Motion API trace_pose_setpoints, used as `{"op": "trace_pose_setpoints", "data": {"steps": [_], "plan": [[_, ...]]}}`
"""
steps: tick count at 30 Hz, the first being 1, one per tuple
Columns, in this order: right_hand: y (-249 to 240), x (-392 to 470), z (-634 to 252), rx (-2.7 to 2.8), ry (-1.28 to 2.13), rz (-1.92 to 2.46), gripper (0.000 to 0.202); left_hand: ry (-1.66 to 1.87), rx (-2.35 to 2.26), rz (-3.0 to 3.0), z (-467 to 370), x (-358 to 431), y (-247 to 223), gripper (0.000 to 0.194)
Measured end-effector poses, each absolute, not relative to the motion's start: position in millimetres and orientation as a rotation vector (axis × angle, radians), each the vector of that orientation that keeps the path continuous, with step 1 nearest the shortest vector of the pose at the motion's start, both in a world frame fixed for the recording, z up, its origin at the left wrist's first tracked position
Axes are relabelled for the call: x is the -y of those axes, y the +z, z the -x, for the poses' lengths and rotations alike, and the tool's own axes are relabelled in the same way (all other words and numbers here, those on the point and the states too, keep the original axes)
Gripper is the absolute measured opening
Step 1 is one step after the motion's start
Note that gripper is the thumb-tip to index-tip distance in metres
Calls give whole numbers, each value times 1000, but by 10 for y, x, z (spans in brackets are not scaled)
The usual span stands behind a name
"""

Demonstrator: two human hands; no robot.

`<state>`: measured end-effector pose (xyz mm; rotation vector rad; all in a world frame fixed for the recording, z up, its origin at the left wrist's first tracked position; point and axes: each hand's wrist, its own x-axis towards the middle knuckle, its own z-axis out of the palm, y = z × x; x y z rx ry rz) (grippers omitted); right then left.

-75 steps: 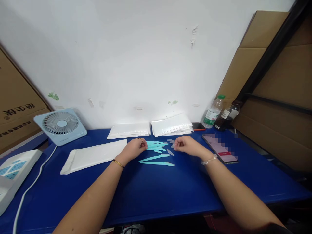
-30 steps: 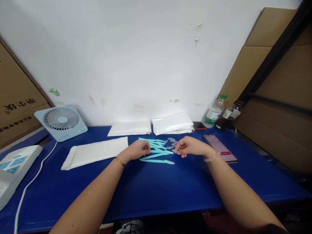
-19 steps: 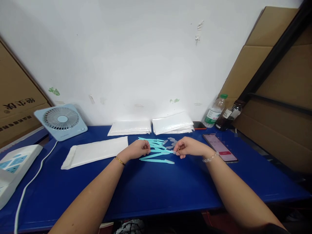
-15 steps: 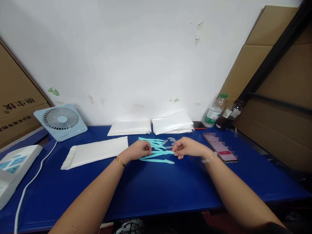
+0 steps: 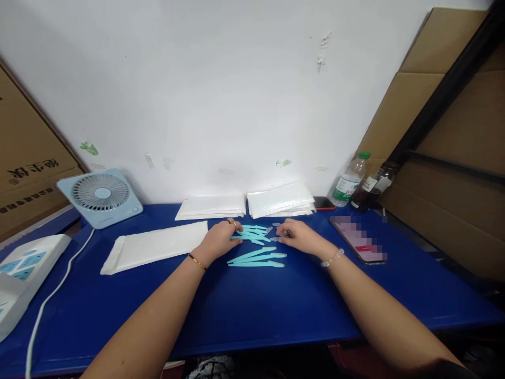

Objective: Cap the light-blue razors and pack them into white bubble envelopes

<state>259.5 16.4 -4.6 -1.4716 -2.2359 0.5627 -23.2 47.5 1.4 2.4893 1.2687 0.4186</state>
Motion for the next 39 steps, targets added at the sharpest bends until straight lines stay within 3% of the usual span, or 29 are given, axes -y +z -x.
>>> {"op": "trace_pose_setpoints", "data": {"steps": [4,20,39], "plan": [[-110,-193,-2578,2277,576,1508,7,352,-1251,-2561,239,-541,-27,16],[-3,-86,-2555,2284,523,1499,10,399,-1101,-2020,246,-528,-42,38],[103,44,-2375,2347,117,1521,12,342,-1061,-1981,226,-537,-5,39]]}}
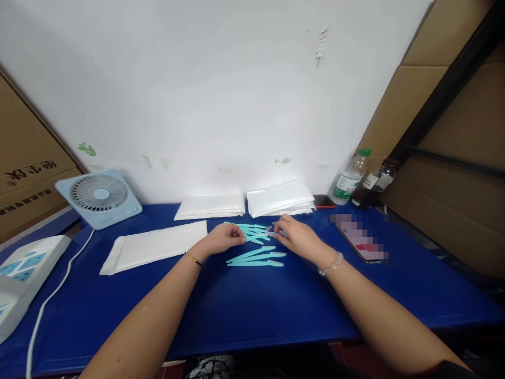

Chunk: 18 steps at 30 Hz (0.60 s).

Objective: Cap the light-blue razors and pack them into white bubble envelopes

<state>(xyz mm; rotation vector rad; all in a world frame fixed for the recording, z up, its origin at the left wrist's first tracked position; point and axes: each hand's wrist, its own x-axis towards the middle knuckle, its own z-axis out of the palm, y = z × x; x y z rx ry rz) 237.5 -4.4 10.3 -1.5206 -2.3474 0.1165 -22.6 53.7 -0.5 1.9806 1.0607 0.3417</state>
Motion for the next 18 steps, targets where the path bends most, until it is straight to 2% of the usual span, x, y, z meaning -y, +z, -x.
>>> {"op": "trace_pose_setpoints", "data": {"steps": [12,18], "plan": [[111,75,-2343,2358,102,1463,12,341,-1061,-1971,210,-505,40,37],[110,74,-2334,2362,250,1348,12,330,-993,-1965,193,-461,123,39]]}}
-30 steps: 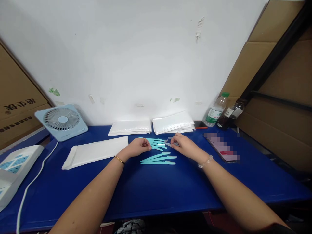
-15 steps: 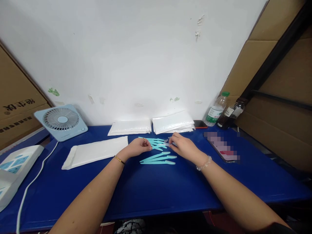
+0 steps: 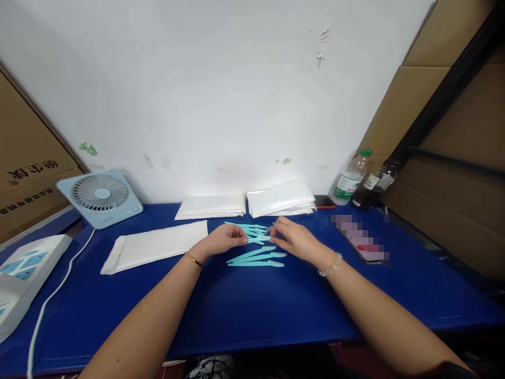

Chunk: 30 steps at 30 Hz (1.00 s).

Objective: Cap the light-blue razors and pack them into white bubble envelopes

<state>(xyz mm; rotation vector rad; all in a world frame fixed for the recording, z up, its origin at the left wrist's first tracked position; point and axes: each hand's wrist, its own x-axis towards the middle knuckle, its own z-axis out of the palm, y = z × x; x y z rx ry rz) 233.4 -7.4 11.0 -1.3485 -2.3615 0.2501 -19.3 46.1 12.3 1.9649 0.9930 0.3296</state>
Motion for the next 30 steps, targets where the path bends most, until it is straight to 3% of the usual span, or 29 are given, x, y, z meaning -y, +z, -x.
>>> {"op": "trace_pose_setpoints", "data": {"steps": [8,20,25,30], "plan": [[105,27,-2395,2381,346,1315,11,299,-1030,-2172,146,-412,19,35],[33,-152,-2707,2318,203,1694,12,374,-1225,-2712,202,-568,-57,19],[-11,-144,-2572,2338,118,1738,8,392,-1187,-2812,166,-563,-30,26],[-1,-130,-2556,2235,475,1503,15,379,-1208,-2850,143,-538,-3,30]]}}
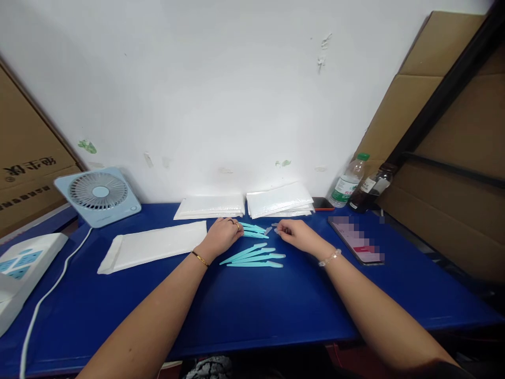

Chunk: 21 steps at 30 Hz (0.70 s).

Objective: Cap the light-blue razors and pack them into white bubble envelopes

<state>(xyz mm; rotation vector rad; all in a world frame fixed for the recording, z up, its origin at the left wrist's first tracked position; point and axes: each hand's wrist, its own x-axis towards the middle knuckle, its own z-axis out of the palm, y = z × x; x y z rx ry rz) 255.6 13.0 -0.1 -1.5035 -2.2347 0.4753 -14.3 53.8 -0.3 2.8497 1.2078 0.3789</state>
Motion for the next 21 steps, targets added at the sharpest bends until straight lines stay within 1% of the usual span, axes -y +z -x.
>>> {"op": "trace_pose_setpoints", "data": {"steps": [3,6,21], "plan": [[23,-98,-2517,2160,653,1425,22,441,-1184,-2808,151,-543,-4,26],[47,-73,-2463,2134,718,1381,23,468,-1158,-2779,155,-546,-2,25],[32,-62,-2358,2190,632,1309,20,488,-1106,-2844,71,-486,-4,25]]}}
